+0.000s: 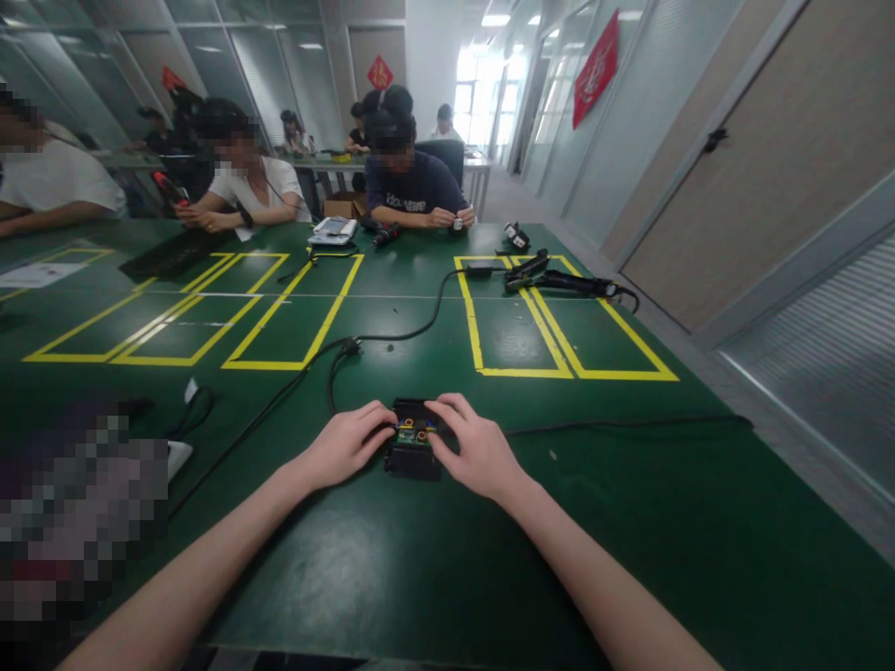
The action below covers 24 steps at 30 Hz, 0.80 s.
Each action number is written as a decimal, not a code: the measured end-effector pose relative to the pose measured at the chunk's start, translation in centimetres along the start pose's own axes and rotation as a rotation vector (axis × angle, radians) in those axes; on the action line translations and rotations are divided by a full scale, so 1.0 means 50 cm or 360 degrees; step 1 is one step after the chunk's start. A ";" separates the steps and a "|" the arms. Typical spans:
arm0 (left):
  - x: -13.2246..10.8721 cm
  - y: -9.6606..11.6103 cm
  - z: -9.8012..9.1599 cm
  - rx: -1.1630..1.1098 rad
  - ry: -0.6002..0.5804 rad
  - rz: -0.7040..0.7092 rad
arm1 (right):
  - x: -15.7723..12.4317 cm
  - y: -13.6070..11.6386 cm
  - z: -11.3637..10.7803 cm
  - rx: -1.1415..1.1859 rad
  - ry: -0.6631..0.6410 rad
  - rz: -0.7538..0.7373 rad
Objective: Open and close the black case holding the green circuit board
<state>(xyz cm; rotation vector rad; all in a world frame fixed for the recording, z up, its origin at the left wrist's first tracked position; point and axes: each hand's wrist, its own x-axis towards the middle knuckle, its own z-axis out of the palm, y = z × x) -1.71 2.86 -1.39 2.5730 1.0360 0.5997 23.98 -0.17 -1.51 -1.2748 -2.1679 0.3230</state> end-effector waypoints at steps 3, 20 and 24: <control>0.000 0.004 -0.003 0.0029 -0.0037 -0.0033 | 0.002 0.023 -0.017 -0.0004 0.0002 0.0085; -0.010 0.021 -0.006 -0.0029 -0.0090 0.0040 | -0.007 0.018 -0.041 0.0263 -0.0504 -0.0051; -0.009 0.019 -0.006 -0.0031 -0.0130 0.0006 | -0.006 0.017 -0.039 0.0183 -0.0530 -0.0050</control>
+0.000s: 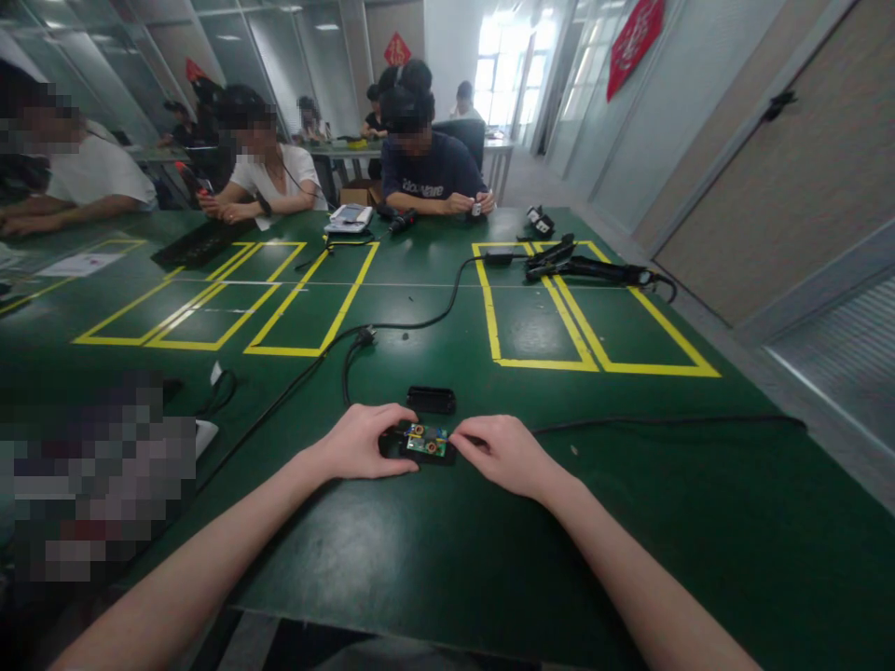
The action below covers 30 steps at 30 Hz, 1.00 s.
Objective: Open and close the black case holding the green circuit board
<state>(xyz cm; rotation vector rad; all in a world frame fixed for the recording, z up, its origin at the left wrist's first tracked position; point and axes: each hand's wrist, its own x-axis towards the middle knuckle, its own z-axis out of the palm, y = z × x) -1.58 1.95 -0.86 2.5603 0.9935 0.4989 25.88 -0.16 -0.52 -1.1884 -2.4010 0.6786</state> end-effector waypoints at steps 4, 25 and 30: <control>0.002 -0.002 -0.002 -0.0001 -0.0037 0.0000 | 0.000 -0.004 -0.004 -0.0050 -0.0005 -0.0017; 0.014 -0.006 0.005 0.0005 0.0228 -0.0102 | 0.027 0.001 0.029 -0.0369 0.0545 -0.0089; 0.017 -0.004 0.019 -0.0017 0.0250 -0.0277 | 0.033 0.009 0.041 -0.0360 0.0692 -0.0112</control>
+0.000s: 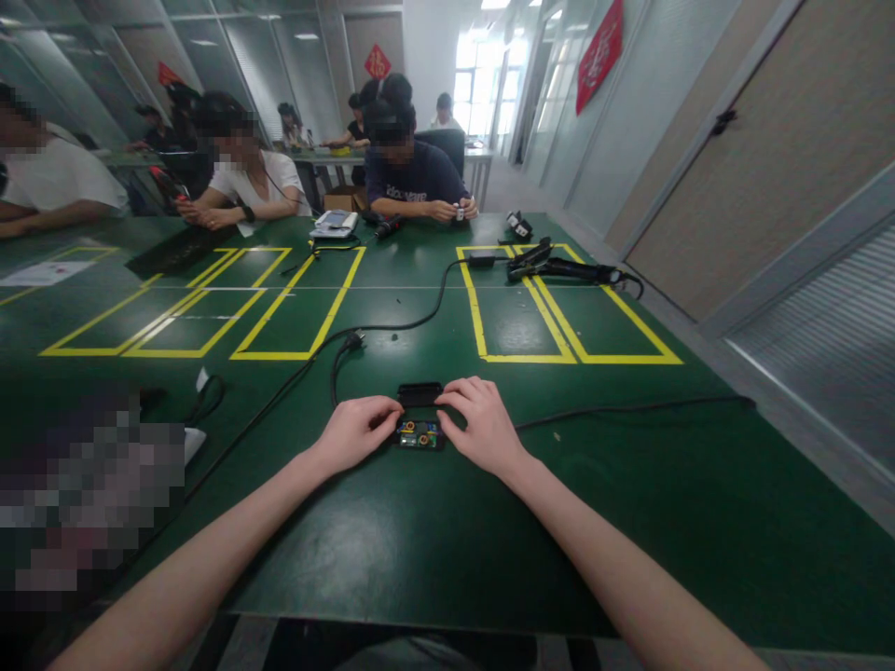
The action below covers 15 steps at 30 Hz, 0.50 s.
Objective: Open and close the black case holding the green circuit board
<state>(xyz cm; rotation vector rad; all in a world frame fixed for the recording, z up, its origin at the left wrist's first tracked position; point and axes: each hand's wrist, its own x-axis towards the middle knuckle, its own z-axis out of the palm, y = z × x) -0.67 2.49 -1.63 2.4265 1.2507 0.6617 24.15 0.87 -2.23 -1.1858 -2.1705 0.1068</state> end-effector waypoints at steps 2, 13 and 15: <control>0.002 0.003 0.003 0.0041 0.0007 -0.0024 | 0.000 0.000 0.007 -0.0037 0.0064 -0.0018; 0.014 0.010 0.008 0.0312 -0.0049 -0.0042 | 0.004 0.002 0.024 0.0017 0.0021 -0.0054; 0.015 0.009 0.008 0.0344 -0.0033 -0.0014 | 0.003 0.002 0.029 0.0046 0.0017 -0.0060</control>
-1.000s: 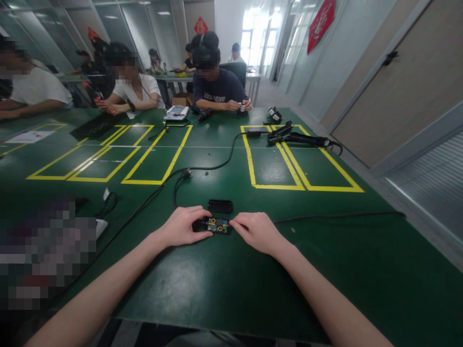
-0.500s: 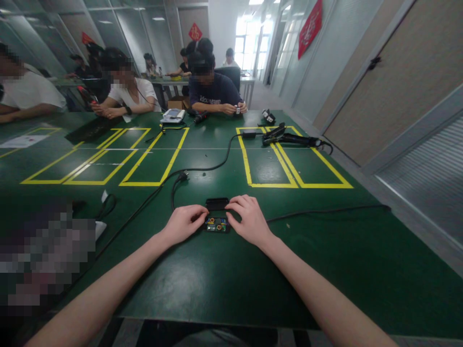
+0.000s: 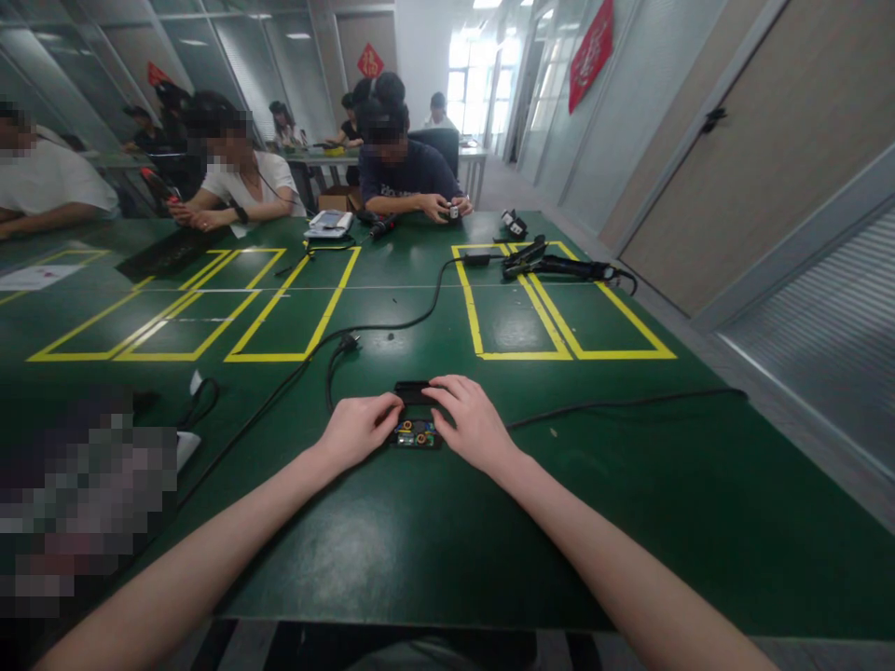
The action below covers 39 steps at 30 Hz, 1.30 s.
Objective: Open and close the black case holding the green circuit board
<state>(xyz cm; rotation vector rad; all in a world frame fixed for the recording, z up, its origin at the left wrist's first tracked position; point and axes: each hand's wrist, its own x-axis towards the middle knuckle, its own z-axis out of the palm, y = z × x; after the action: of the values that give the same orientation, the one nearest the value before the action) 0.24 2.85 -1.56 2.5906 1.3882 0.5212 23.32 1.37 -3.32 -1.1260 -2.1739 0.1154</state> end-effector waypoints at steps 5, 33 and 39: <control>0.002 0.000 0.003 0.0058 0.0023 0.0056 | -0.003 0.004 0.011 -0.0011 -0.0049 0.0022; 0.004 -0.020 -0.008 -0.0147 0.0023 0.0414 | -0.002 -0.005 -0.030 0.0438 -0.0096 -0.0035; -0.007 -0.020 -0.025 -0.0314 -0.0080 0.0430 | -0.007 -0.007 -0.035 0.0528 -0.0185 -0.0099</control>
<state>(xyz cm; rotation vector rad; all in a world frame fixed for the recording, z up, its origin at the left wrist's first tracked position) -1.19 3.11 -0.77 2.6195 0.9240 0.5915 24.29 0.52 -2.02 -0.8805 -2.1860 0.5054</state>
